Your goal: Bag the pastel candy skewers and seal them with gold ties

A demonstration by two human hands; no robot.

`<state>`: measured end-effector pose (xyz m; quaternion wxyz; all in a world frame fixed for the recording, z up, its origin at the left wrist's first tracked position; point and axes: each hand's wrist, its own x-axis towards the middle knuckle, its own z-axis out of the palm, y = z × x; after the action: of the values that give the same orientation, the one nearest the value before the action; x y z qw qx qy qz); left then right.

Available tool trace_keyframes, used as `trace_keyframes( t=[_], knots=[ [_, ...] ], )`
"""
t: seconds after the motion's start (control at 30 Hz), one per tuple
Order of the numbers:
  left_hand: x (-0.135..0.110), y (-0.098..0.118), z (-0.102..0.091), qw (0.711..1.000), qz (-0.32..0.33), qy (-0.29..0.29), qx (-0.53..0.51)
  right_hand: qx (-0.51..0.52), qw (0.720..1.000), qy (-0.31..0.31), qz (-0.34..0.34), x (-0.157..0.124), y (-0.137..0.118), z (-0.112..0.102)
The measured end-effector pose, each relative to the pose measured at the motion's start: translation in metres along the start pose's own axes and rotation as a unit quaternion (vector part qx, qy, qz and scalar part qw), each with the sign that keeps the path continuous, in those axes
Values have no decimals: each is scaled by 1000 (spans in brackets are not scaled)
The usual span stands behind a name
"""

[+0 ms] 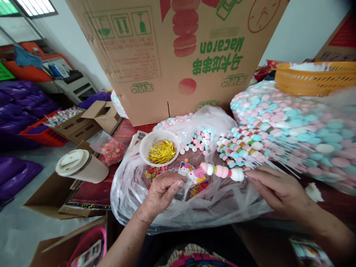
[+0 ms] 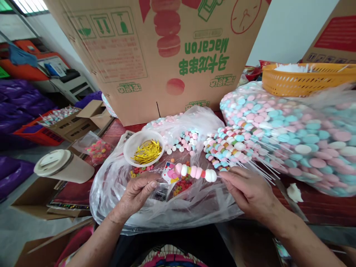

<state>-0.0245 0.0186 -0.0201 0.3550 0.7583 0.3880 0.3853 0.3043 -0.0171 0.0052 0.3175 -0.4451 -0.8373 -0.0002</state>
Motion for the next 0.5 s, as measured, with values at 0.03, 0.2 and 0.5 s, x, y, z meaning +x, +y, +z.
trace_keyframes(
  t=[0.03, 0.2, 0.5],
  knots=[
    [1, 0, 0, 1000, 4, 4, 7, -18, 1000, -11, -17, -1, 2, -2],
    [5, 4, 1, 997, 19, -44, 58, -72, 994, -37, -76, -3, 8, -14],
    [16, 18, 4, 989, -3, -135, 57, -58, 991, -63, -100, 4, 4, -25]
  ],
)
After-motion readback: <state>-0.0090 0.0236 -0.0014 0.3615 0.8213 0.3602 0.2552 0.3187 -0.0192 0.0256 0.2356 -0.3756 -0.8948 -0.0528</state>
